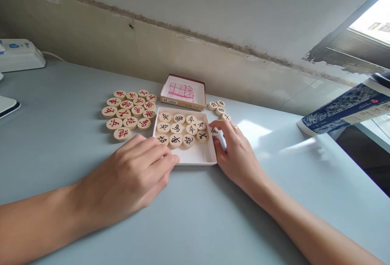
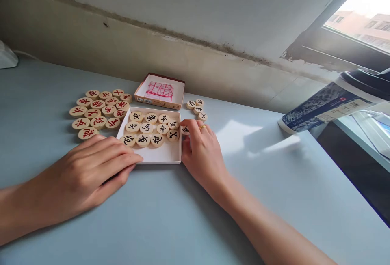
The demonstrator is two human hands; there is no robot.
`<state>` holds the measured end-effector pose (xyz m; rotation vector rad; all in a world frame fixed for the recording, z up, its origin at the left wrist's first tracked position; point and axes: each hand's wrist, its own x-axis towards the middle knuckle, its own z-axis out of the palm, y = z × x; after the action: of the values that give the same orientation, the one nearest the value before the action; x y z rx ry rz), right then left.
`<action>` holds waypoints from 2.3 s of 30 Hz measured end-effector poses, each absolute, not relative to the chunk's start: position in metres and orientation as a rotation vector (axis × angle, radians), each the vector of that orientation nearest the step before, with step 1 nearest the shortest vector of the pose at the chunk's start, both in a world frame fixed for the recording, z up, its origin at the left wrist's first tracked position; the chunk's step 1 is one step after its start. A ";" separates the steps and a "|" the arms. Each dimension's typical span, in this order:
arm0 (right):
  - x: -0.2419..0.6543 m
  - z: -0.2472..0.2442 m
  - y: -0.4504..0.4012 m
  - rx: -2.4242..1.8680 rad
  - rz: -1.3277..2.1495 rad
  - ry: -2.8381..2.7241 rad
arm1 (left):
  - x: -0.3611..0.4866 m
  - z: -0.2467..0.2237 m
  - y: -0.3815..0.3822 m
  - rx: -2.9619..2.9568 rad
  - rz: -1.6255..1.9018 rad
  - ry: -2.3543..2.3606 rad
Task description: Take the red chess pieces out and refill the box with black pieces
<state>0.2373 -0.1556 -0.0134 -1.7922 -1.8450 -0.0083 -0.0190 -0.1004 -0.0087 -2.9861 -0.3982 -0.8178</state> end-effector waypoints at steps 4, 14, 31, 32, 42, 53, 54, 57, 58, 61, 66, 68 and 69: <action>0.238 -0.016 -0.153 -1.790 0.011 -1.801 | -0.019 -0.009 -0.099 -2.995 -0.816 -0.412; 0.225 -0.001 -0.161 -1.370 0.109 -1.730 | -0.018 -0.009 -0.100 -2.999 -0.783 -0.431; 0.219 0.001 -0.166 -1.495 0.279 -1.892 | -0.017 -0.008 -0.101 -2.993 -0.796 -0.432; 0.219 0.000 -0.166 -1.503 0.293 -1.886 | -0.017 -0.008 -0.101 -2.994 -0.797 -0.430; 0.219 0.000 -0.165 -1.518 0.330 -1.870 | -0.018 -0.009 -0.100 -2.992 -0.798 -0.434; 0.220 -0.004 -0.165 -1.478 0.090 -1.913 | -0.018 -0.008 -0.101 -3.010 -0.804 -0.434; 0.220 -0.005 -0.165 -1.471 0.047 -1.919 | -0.018 -0.008 -0.101 -3.009 -0.802 -0.434; 0.220 -0.007 -0.165 -1.456 -0.039 -1.929 | -0.018 -0.008 -0.100 -3.011 -0.806 -0.437; 0.220 -0.007 -0.165 -1.455 -0.053 -1.929 | -0.018 -0.008 -0.100 -3.014 -0.802 -0.438; 0.220 -0.007 -0.165 -1.459 -0.067 -1.927 | -0.018 -0.009 -0.100 -3.007 -0.802 -0.437; 0.221 -0.007 -0.164 -1.466 -0.029 -1.917 | -0.018 -0.010 -0.100 -3.007 -0.799 -0.428; 0.221 -0.007 -0.164 -1.472 0.006 -1.909 | -0.018 -0.009 -0.100 -3.004 -0.808 -0.430; 0.221 -0.007 -0.164 -1.476 0.026 -1.906 | -0.018 -0.009 -0.100 -3.006 -0.811 -0.429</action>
<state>0.2213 -0.1635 -0.0065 -1.4760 -1.9060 0.0256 -0.0177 -0.1000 -0.0090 -3.0056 -0.4294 -0.8109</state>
